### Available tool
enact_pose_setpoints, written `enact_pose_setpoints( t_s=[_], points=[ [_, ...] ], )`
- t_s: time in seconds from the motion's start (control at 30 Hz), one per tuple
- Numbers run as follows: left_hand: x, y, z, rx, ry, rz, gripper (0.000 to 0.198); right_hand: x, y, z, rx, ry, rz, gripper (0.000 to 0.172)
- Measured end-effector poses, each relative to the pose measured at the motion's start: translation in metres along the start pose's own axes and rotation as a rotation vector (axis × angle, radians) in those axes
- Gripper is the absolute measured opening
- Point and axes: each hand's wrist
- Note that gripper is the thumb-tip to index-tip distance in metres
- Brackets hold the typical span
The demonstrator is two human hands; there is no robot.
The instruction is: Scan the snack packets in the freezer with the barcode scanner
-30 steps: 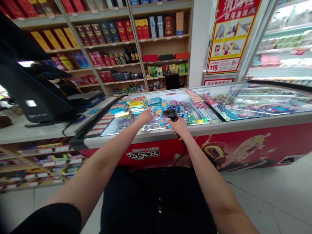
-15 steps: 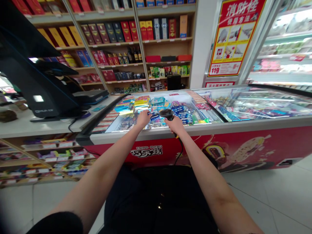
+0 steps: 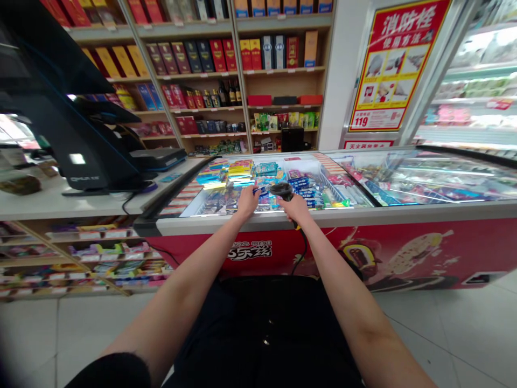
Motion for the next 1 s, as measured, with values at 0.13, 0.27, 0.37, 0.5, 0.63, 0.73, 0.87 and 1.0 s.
enact_pose_setpoints(
  t_s=[0.13, 0.27, 0.37, 0.5, 0.63, 0.73, 0.87, 1.0],
  points=[
    [-0.0015, -0.0006, -0.0024, -0.003, -0.009, -0.004, 0.027, -0.0005, 0.0004, 0.004, -0.004, -0.023, -0.015, 0.02],
    [-0.0008, -0.001, -0.0015, -0.008, -0.019, -0.004, 0.027, -0.0005, 0.0, 0.0059, -0.009, -0.026, -0.008, 0.02],
    [0.0006, -0.0008, -0.0005, -0.011, -0.023, -0.01, 0.026, -0.0001, -0.0009, 0.0052, -0.003, -0.013, -0.002, 0.019],
    [0.0025, -0.0002, 0.0014, -0.016, -0.028, -0.024, 0.026, 0.0, -0.0029, 0.0039, 0.003, 0.006, -0.008, 0.02],
    [0.0043, 0.0009, 0.0039, -0.02, -0.032, -0.035, 0.026, 0.0021, -0.0061, 0.0032, 0.006, -0.002, -0.012, 0.019],
    [0.0047, 0.0016, 0.0045, -0.022, -0.028, -0.031, 0.025, 0.0039, -0.0079, 0.0029, 0.006, -0.029, -0.009, 0.019],
    [0.0031, 0.001, 0.0028, -0.023, -0.027, -0.02, 0.024, 0.0021, -0.0066, 0.0027, 0.014, -0.026, -0.014, 0.02],
    [0.0012, 0.0, 0.0006, -0.022, -0.029, -0.027, 0.024, -0.0012, -0.0043, 0.0018, 0.017, -0.037, -0.025, 0.021]
  ],
)
Point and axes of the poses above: each hand's wrist, its own y-axis towards the middle knuckle, its own z-axis out of the palm, x = y × z, and after that the axes turned 2 degrees about z, right-handed
